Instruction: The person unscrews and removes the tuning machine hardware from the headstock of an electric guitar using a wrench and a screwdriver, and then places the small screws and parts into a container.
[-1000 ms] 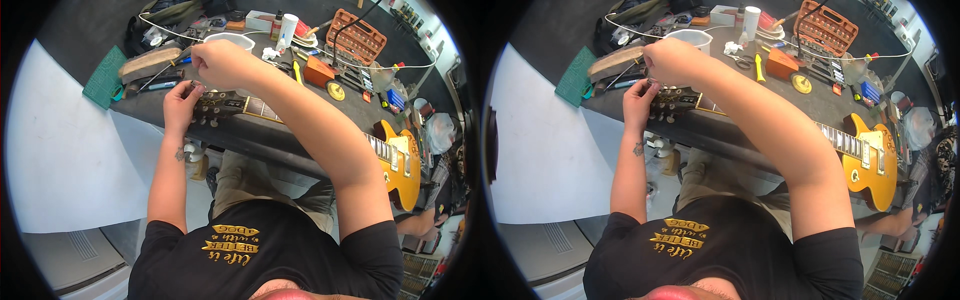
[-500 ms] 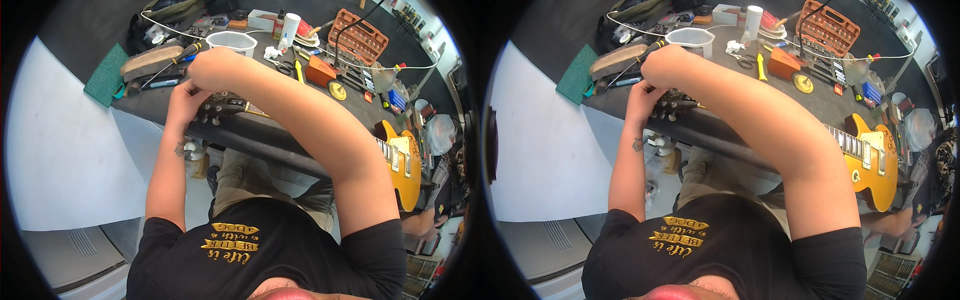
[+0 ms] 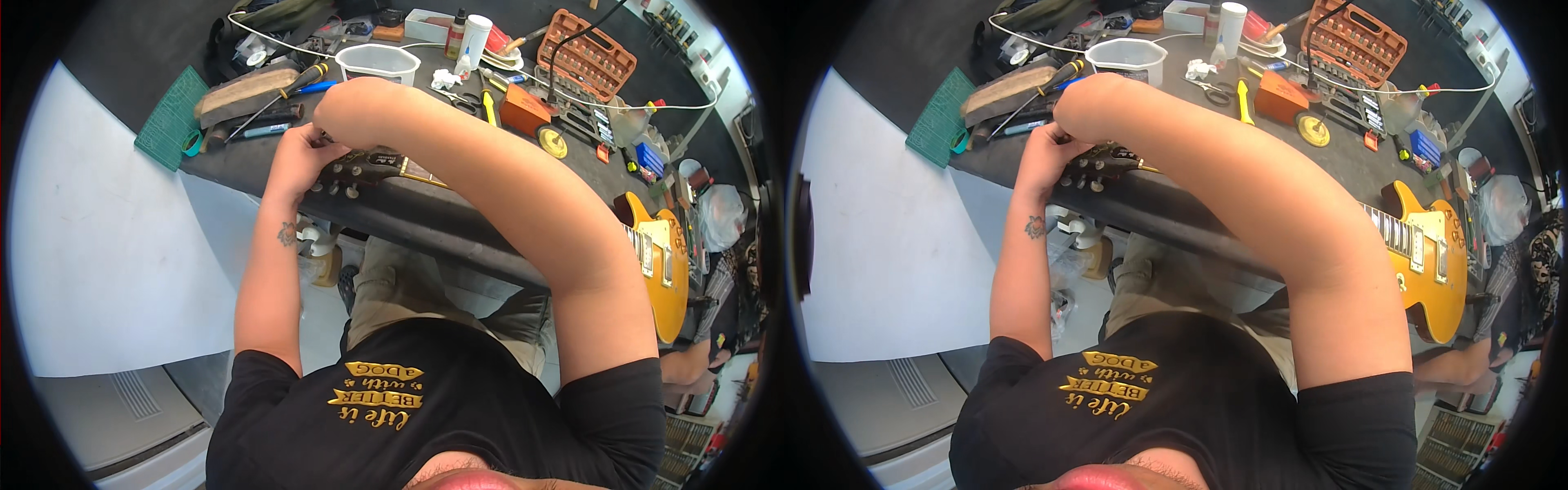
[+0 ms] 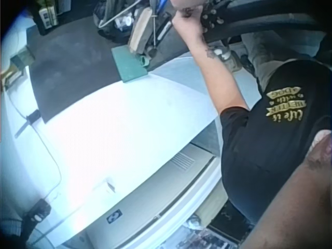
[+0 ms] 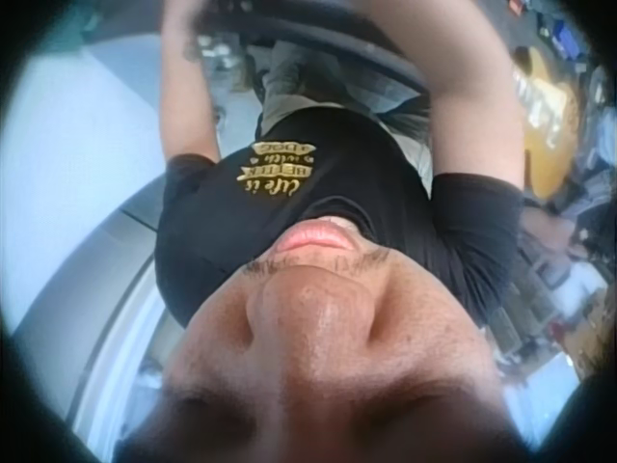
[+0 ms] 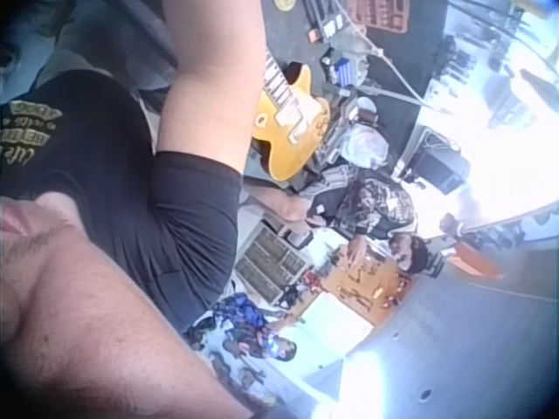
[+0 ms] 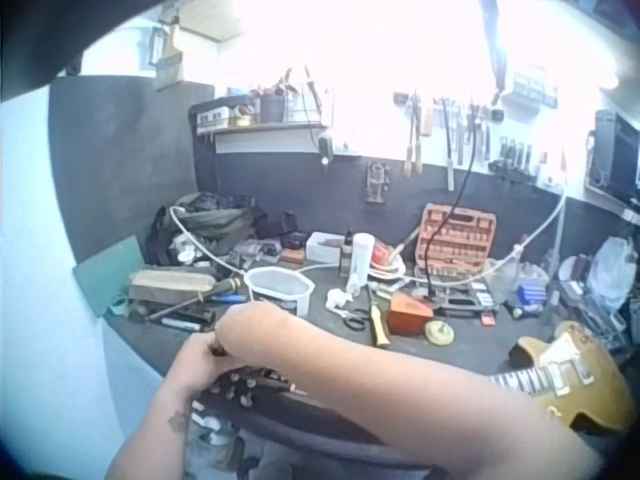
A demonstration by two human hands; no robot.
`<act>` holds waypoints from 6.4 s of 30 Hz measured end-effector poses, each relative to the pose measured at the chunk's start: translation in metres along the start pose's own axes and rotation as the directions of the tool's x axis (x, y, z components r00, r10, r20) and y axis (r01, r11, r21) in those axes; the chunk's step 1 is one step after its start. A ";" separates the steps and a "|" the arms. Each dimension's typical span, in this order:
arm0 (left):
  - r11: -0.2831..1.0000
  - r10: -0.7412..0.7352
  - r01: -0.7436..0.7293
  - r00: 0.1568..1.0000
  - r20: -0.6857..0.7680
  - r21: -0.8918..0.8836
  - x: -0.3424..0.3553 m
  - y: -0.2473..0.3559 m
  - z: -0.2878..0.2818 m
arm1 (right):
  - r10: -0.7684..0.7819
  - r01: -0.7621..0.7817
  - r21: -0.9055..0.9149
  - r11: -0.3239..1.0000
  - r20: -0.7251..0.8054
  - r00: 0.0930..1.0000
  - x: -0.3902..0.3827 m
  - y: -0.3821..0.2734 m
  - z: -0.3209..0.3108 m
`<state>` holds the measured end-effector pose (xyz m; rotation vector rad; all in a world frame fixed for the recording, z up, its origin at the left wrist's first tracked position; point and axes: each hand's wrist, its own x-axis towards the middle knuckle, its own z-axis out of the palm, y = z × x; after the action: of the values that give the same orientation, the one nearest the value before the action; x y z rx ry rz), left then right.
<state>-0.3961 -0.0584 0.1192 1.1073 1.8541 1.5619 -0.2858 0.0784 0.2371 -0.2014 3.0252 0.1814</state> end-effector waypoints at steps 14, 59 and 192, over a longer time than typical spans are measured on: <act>0.955 0.054 -0.055 0.998 0.011 0.290 0.008 0.006 -0.002 | 0.129 -0.128 0.031 0.991 -0.030 0.991 0.010 0.000 0.010; 1.000 0.023 -0.021 0.995 -0.092 0.018 0.004 0.003 0.013 | 0.126 -0.125 0.115 0.985 -0.003 0.992 -0.004 -0.007 0.001; 0.992 -0.067 0.063 0.997 -0.031 -0.110 0.005 -0.027 -0.017 | -0.081 0.087 0.111 0.990 -0.058 0.995 0.035 0.002 0.020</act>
<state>-0.4191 -0.0649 0.0978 0.9678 1.7854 1.6341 -0.3185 0.0790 0.2132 -0.3288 3.0609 -0.0037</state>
